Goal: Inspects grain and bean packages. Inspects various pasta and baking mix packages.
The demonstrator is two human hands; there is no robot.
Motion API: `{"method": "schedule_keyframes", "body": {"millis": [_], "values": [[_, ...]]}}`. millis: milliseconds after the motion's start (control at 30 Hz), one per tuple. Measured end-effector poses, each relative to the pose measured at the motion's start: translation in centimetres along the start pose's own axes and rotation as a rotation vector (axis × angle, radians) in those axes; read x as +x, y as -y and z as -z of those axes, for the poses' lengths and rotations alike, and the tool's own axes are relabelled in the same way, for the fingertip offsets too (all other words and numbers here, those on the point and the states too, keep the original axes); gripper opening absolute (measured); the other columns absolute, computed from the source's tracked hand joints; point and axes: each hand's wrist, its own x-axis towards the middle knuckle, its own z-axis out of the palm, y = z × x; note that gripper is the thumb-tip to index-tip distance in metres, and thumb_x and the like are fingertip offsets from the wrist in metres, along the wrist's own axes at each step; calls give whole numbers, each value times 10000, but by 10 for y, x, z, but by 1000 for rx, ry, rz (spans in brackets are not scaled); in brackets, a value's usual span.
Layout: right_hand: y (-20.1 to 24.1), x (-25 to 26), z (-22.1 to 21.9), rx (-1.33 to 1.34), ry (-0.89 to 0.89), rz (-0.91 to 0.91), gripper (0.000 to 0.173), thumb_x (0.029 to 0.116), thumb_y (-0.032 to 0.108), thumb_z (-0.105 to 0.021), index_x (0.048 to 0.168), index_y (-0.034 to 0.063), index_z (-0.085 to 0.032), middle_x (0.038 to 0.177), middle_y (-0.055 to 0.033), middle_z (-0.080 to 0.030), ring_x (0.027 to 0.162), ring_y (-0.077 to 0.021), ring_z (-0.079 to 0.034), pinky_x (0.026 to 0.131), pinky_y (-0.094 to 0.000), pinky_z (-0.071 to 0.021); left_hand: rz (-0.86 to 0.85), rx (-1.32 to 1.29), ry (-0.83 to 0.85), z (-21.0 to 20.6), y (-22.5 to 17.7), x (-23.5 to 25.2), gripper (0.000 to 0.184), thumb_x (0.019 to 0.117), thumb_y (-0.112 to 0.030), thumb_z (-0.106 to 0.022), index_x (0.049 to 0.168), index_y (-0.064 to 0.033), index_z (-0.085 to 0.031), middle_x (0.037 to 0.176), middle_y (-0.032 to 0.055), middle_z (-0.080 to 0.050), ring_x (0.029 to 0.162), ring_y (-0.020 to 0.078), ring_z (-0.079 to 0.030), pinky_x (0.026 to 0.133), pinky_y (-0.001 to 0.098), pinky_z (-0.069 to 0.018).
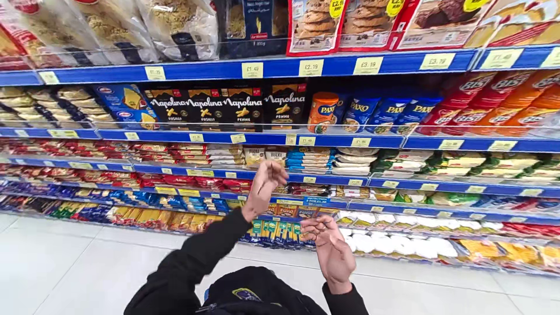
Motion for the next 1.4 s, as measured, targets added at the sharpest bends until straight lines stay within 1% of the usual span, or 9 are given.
{"method": "schedule_keyframes", "body": {"millis": [100,167,267,367,533,867,967,1167,1400], "values": [[3,-25,-9,86,77,-103,531,988,497,-559,1345,108,-610,1201,-219,-692,1036,-322,-716,824,-411,-615,408,-151,-116,-11,10,-100,383,1061,-268,-393,1241,40,-535,1051,135,-692,880,222,-697,772,400,-607],[3,-46,-12,13,68,-173,556,989,534,-561,1354,118,-610,1175,-209,-710,1011,-318,-730,807,-412,-626,643,-192,-129,-17,3,-155,410,1077,-303,-406,1259,35,-548,1077,146,-704,876,226,-710,772,400,-610],[1,-75,-19,-108,41,-275,511,996,522,-571,1306,119,-623,1153,-194,-729,966,-301,-747,779,-400,-634,792,-163,-125,-21,-19,-212,367,1066,-294,-510,1226,28,-583,1059,140,-719,894,236,-729,776,406,-626],[-9,-99,-27,-131,38,-347,483,1006,485,-582,1294,98,-609,1152,-191,-728,943,-301,-746,764,-400,-633,821,-177,-211,-18,-42,-247,305,1055,-238,-544,1203,23,-599,1046,144,-733,888,240,-736,768,399,-626],[-15,-112,-43,-120,71,-418,498,999,466,-604,1295,66,-612,1148,-211,-724,950,-306,-746,768,-403,-634,804,-201,-371,-9,-73,-274,269,1021,-187,-607,1190,22,-615,1035,166,-735,882,267,-740,759,404,-631],[-34,-112,-99,-158,65,-456,473,992,411,-641,1232,4,-653,1124,-250,-713,941,-298,-745,755,-378,-638,765,-288,-425,14,-105,-305,287,975,-155,-682,1189,27,-626,1022,188,-732,873,272,-739,746,379,-631],[-52,-110,-119,-173,61,-468,455,990,386,-652,1219,-6,-654,1108,-249,-714,930,-294,-744,746,-377,-637,747,-311,-389,37,-105,-319,279,974,-139,-682,1191,28,-628,1031,192,-729,879,277,-737,754,384,-632],[-97,-107,-174,-223,31,-457,446,989,367,-653,1223,-12,-642,1097,-255,-716,928,-299,-745,756,-381,-638,742,-343,-376,107,-114,-343,321,960,-169,-711,1201,28,-636,1031,194,-729,881,282,-738,757,385,-634],[-154,-105,-230,-267,33,-443,429,1001,365,-633,1238,7,-642,1124,-216,-723,941,-273,-745,766,-364,-638,777,-325,-301,191,-125,-365,270,986,-114,-649,1205,41,-613,1046,168,-725,892,247,-732,758,368,-629]]}}
